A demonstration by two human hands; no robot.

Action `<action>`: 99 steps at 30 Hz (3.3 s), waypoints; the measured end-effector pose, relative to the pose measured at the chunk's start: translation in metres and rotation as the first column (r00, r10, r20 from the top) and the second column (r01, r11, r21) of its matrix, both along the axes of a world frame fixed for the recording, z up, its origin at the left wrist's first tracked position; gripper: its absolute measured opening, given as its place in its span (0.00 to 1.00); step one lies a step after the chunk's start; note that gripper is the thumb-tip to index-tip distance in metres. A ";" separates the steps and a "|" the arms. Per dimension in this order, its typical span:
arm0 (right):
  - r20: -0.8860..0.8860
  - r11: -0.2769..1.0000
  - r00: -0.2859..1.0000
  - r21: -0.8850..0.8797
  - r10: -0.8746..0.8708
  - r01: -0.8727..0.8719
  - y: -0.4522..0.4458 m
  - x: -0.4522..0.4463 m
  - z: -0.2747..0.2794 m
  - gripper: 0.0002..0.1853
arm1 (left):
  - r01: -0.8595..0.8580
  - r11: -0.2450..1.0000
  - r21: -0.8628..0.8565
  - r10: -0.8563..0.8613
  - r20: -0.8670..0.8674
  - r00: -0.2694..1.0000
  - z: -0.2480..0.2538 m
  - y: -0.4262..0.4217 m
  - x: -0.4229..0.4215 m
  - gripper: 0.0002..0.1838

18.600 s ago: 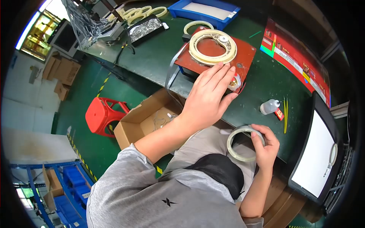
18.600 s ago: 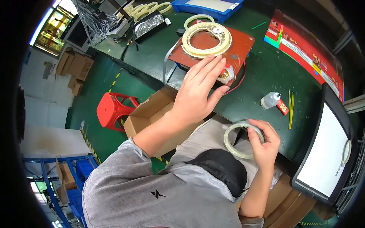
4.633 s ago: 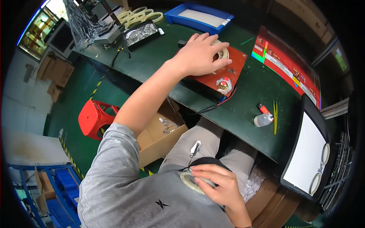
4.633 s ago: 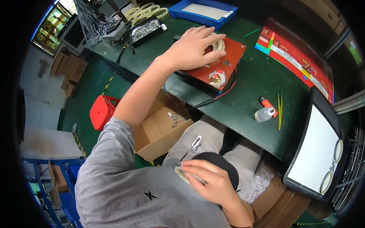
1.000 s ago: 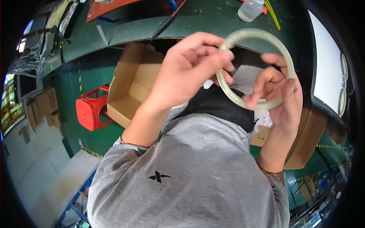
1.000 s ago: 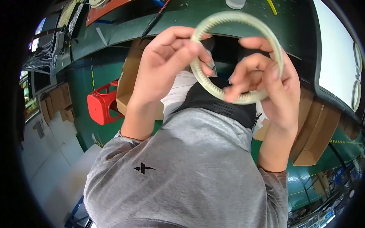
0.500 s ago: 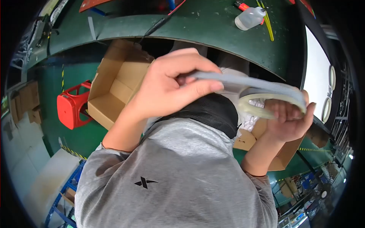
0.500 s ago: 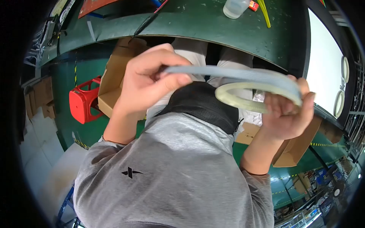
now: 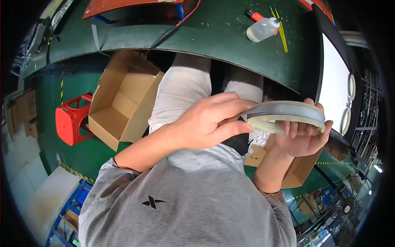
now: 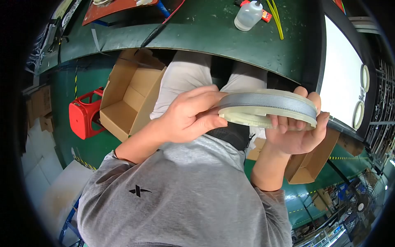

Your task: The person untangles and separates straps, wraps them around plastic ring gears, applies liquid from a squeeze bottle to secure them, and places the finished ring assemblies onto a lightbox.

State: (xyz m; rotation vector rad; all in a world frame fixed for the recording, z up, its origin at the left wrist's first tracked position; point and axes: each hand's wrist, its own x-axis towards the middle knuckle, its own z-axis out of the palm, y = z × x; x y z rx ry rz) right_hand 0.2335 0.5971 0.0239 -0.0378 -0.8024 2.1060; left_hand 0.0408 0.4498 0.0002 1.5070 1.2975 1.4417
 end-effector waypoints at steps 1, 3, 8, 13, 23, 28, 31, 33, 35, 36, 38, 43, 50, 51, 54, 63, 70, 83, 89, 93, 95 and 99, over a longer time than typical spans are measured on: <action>0.061 0.994 0.998 0.105 0.018 -0.025 0.002 -0.002 -0.002 0.20 | -0.024 0.999 0.030 0.025 -0.034 0.999 -0.002 0.001 -0.004 0.26; 0.188 0.954 0.982 0.289 0.031 -0.085 0.006 -0.003 -0.001 0.19 | -0.042 0.999 0.005 0.042 -0.061 0.997 -0.002 -0.001 -0.013 0.24; 0.514 0.843 0.832 0.337 0.208 -0.419 0.024 0.014 0.012 0.28 | 0.071 0.992 -0.109 -0.098 -0.271 0.958 0.019 -0.003 -0.048 0.22; 0.684 0.772 0.697 0.319 0.215 -0.550 0.019 0.008 0.025 0.26 | 0.074 0.988 -0.133 -0.127 -0.449 0.885 0.033 0.001 -0.050 0.20; 0.693 0.791 0.706 0.510 -0.145 -0.339 0.004 -0.005 0.012 0.16 | 0.024 0.999 -0.040 -0.034 -0.279 0.960 0.019 0.002 -0.048 0.22; 0.608 0.842 0.779 0.493 -0.153 -0.220 0.004 0.000 0.005 0.17 | -0.011 1.000 -0.001 0.011 -0.220 0.975 0.015 0.006 -0.048 0.22; 0.491 0.915 0.869 0.377 -0.065 -0.145 0.005 0.009 -0.004 0.21 | 0.023 0.996 -0.083 -0.032 -0.116 0.993 0.016 0.003 -0.048 0.21; 0.432 0.941 0.902 0.316 -0.027 -0.123 0.003 0.009 -0.008 0.23 | 0.064 0.996 -0.056 -0.063 0.015 0.998 0.009 0.003 -0.045 0.20; 0.425 0.941 0.905 0.316 -0.025 -0.123 0.001 0.006 -0.006 0.25 | 0.116 0.991 -0.063 -0.110 0.093 0.990 0.005 0.001 -0.045 0.19; 0.394 0.947 0.919 0.303 -0.024 -0.105 -0.001 0.007 -0.010 0.26 | 0.141 0.989 -0.053 -0.134 0.126 0.983 0.004 0.002 -0.047 0.19; 0.364 0.957 0.931 0.275 -0.018 -0.089 -0.003 0.005 -0.011 0.26 | 0.184 0.982 -0.040 -0.177 0.133 0.975 0.004 0.003 -0.051 0.19; 0.252 0.969 0.967 0.224 0.047 -0.105 -0.006 -0.003 -0.014 0.24 | 0.399 0.916 0.032 -0.351 0.542 0.763 -0.011 -0.001 -0.046 0.20; 0.230 0.980 0.972 -0.180 -0.038 0.081 -0.020 -0.035 -0.013 0.21 | 0.522 0.836 0.166 -0.446 0.760 0.472 -0.018 0.008 -0.035 0.26; 0.261 0.951 0.964 -0.277 -0.059 0.133 -0.024 -0.040 -0.010 0.21 | 0.504 0.845 0.180 -0.442 0.767 0.465 -0.019 0.008 -0.035 0.28; 0.210 0.951 0.956 -0.274 0.203 -0.142 -0.010 -0.052 -0.013 0.27 | 0.348 0.926 0.144 -0.295 0.852 0.434 -0.018 0.006 -0.040 0.26; 0.352 0.398 0.293 0.910 -0.889 0.117 0.036 -0.104 -0.020 0.28 | 0.141 0.989 0.040 -0.037 0.999 -0.019 -0.029 -0.029 -0.064 0.23; 0.434 0.640 0.533 0.710 -0.726 0.294 0.039 -0.108 -0.037 0.26 | 0.107 0.994 -0.027 0.035 0.997 -0.074 -0.020 -0.017 -0.055 0.20; 0.602 0.935 0.716 0.241 -0.354 0.259 0.002 -0.034 -0.013 0.25 | 0.081 0.974 -0.212 0.215 0.976 -0.039 -0.028 0.003 -0.042 0.19; 0.620 0.857 0.604 0.450 -0.501 0.250 -0.001 -0.029 -0.021 0.23 | 0.090 0.976 -0.199 0.201 0.980 -0.010 -0.034 0.002 -0.042 0.19; 0.550 0.810 0.615 0.512 -0.565 0.287 -0.007 -0.042 -0.020 0.23 | 0.080 0.981 -0.179 0.181 0.983 -0.021 -0.033 0.002 -0.042 0.18; 0.543 0.800 0.611 0.530 -0.576 0.282 -0.007 -0.042 -0.022 0.23 | 0.082 0.983 -0.162 0.165 0.986 -0.022 -0.035 0.002 -0.043 0.18; 0.554 0.765 0.554 0.583 -0.621 0.274 -0.008 -0.044 -0.021 0.21 | 0.082 0.984 -0.159 0.161 0.987 -0.021 -0.035 0.001 -0.043 0.18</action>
